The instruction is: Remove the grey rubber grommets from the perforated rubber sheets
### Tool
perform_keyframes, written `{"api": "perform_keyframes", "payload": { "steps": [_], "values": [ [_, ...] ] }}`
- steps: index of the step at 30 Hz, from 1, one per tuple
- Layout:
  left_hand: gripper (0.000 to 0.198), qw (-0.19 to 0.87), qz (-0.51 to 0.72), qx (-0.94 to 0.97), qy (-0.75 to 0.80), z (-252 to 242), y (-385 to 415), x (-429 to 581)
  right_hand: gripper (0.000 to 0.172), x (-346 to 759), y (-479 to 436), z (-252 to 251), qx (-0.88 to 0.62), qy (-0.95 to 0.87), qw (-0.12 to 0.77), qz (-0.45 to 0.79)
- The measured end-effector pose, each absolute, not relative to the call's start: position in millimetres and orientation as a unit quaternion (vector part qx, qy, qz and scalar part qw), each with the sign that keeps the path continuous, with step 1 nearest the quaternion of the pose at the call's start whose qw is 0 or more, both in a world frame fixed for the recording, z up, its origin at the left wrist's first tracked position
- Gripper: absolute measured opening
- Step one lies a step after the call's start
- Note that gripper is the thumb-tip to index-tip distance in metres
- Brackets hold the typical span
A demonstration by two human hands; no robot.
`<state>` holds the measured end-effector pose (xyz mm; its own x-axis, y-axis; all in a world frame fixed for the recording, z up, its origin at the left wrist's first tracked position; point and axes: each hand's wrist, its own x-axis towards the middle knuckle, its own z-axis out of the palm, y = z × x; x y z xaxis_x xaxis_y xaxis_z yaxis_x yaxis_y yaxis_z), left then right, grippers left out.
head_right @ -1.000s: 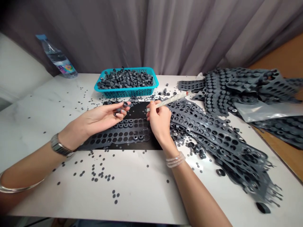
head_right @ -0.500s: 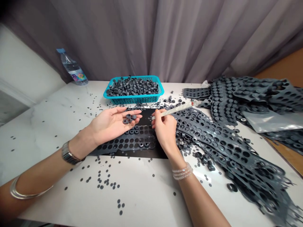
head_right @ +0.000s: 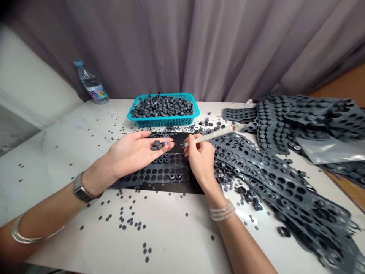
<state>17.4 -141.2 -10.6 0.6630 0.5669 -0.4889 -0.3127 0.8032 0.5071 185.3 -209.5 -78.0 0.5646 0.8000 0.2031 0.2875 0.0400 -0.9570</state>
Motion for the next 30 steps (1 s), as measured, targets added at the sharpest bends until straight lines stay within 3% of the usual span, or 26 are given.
{"api": "perform_keyframes", "payload": {
  "steps": [5,10,18,24,26,30],
  "values": [
    [0.055,0.890,0.254,0.198,0.324,-11.1,-143.7,19.1,0.031,180.5,-214.7,-70.0,-0.626,-0.473,0.584,0.207],
    [0.043,0.890,0.264,0.226,0.295,-20.2,-143.7,21.1,0.020,170.3,-222.4,-53.9,-0.573,-0.625,0.508,0.152],
    [0.043,0.877,0.252,0.280,0.297,-20.9,-151.1,23.2,0.007,162.8,-221.6,-55.0,-0.580,-0.660,0.453,0.152],
    [0.038,0.856,0.299,0.247,0.341,-16.4,-153.5,24.7,0.017,177.5,-224.0,-41.4,-0.580,-0.633,0.468,0.209],
    [0.037,0.846,0.323,0.240,0.349,-15.5,-152.4,24.3,0.019,195.5,-230.3,-29.9,-0.609,-0.649,0.415,0.192],
    [0.030,0.807,0.395,0.279,0.338,-8.8,-131.6,21.0,0.010,246.8,-252.5,-21.1,-0.741,-0.630,0.186,0.138]
  ]
}}
